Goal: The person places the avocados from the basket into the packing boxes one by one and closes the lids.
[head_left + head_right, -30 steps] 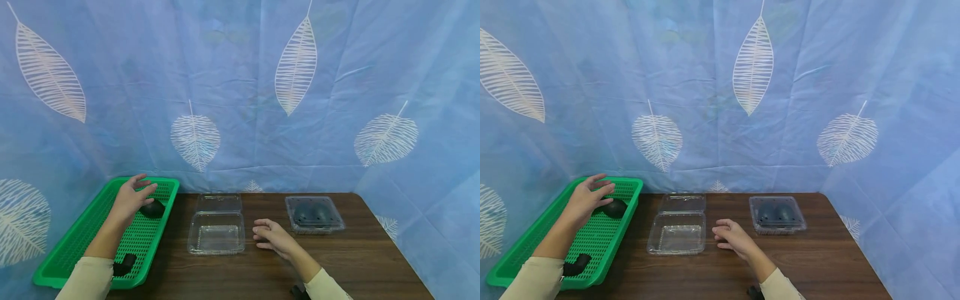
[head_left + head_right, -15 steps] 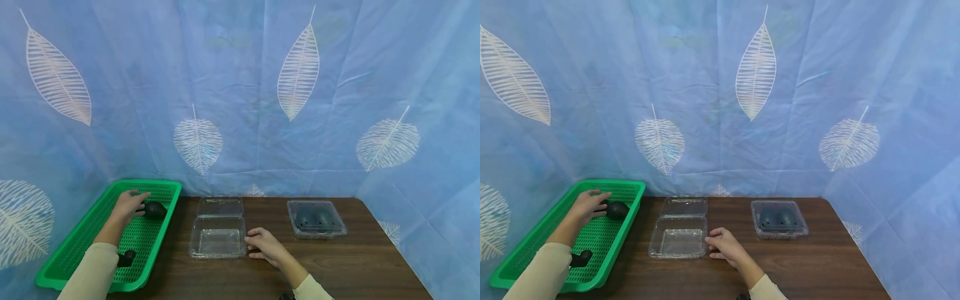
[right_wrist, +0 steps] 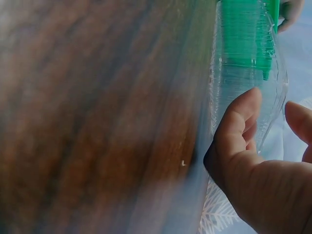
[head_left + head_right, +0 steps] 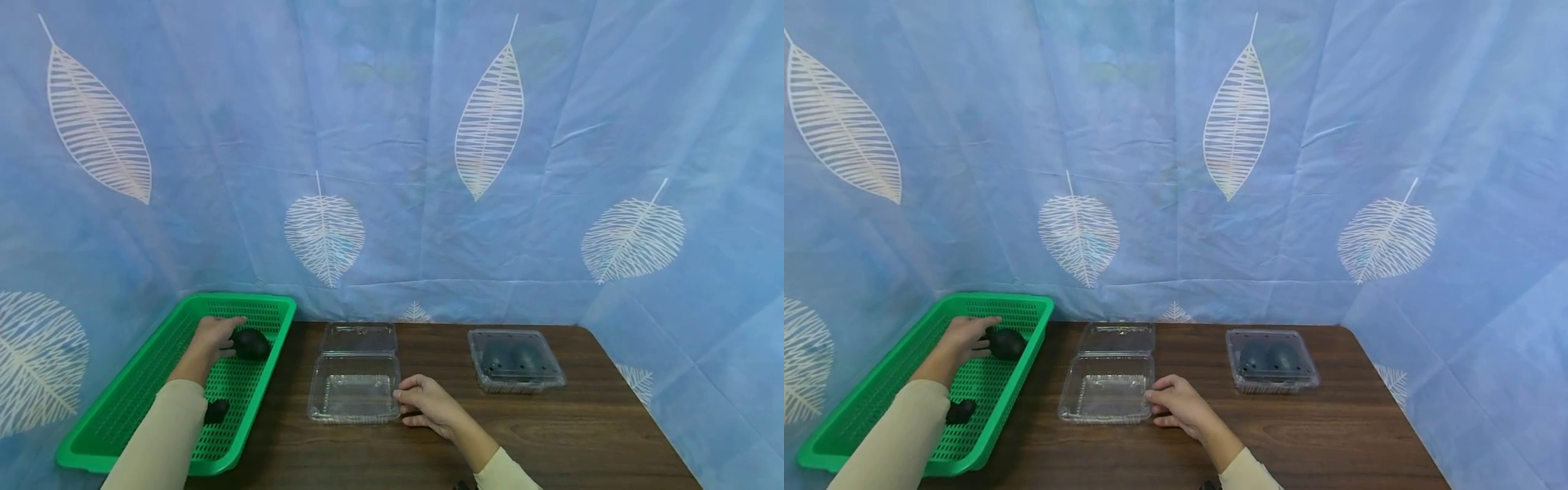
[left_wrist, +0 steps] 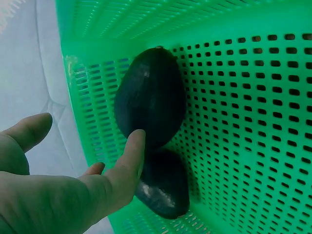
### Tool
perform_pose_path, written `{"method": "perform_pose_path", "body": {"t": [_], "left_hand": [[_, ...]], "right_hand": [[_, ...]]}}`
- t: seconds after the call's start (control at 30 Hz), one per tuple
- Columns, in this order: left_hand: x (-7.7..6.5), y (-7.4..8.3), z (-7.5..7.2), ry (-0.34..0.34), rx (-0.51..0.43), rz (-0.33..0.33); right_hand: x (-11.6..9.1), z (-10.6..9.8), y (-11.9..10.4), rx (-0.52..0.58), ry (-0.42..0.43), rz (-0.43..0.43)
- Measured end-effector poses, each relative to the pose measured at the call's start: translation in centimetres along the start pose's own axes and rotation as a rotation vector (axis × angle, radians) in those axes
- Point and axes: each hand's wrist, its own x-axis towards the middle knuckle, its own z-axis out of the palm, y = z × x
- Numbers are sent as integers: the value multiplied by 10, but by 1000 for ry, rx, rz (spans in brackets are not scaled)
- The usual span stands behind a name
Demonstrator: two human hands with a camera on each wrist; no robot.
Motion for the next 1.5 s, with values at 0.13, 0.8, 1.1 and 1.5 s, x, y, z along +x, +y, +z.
{"method": "perform_pose_path", "body": {"t": [0.13,0.8,1.1,1.5], "left_hand": [[5,-5,0,27,17,-10],[31,-23,10,-21,144,-69],[34,-27,18,14,157,-96],[39,-32,22,62,112,-63]], "right_hand": [[1,1,0,5,-19,4],[2,2,-4,89,-54,-4],[2,1,-2,100,-63,-10],[-4,-4,-4,104,-76,-17]]}}
